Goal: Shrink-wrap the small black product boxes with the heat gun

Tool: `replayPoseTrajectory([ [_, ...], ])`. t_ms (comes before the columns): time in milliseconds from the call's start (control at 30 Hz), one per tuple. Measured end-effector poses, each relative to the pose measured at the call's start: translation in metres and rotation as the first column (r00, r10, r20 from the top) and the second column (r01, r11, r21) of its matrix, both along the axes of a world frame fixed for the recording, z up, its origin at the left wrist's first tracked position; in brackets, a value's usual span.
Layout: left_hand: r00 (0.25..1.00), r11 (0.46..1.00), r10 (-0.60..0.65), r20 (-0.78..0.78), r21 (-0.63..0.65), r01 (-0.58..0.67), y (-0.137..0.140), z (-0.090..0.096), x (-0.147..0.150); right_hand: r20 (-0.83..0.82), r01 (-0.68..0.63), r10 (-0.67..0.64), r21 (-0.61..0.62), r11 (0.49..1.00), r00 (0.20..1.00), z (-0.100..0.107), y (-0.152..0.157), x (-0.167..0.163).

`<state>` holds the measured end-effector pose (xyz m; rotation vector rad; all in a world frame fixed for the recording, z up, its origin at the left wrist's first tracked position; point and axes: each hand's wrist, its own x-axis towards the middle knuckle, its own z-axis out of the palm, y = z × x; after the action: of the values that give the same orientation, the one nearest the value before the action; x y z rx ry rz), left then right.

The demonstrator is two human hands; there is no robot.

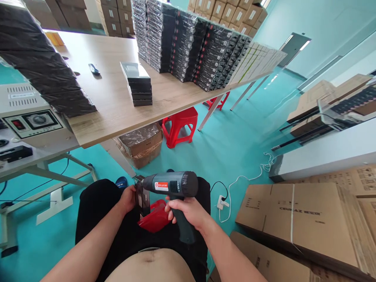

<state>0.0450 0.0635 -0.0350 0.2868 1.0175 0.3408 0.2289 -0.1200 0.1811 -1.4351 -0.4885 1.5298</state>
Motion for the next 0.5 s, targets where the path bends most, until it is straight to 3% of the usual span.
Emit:
replayPoseTrajectory([
  [167,0.992,0.992,0.123,0.033,0.005,-0.123,0.002,0.004,0.000,0.065,-0.222,0.228,-0.090,0.971,0.971,-0.007,-0.027,-0.004],
  [267,0.989,0.989,0.146,0.019,0.013,-0.147,0.003,0.004,0.000,0.090,-0.291,0.305,-0.145,0.946,0.948,-0.012,-0.044,-0.005],
  [500,0.994,0.997,0.078,0.073,0.010,-0.079,0.006,0.002,-0.003,-0.112,-0.178,0.165,-0.121,0.977,0.980,-0.022,-0.066,-0.001],
])
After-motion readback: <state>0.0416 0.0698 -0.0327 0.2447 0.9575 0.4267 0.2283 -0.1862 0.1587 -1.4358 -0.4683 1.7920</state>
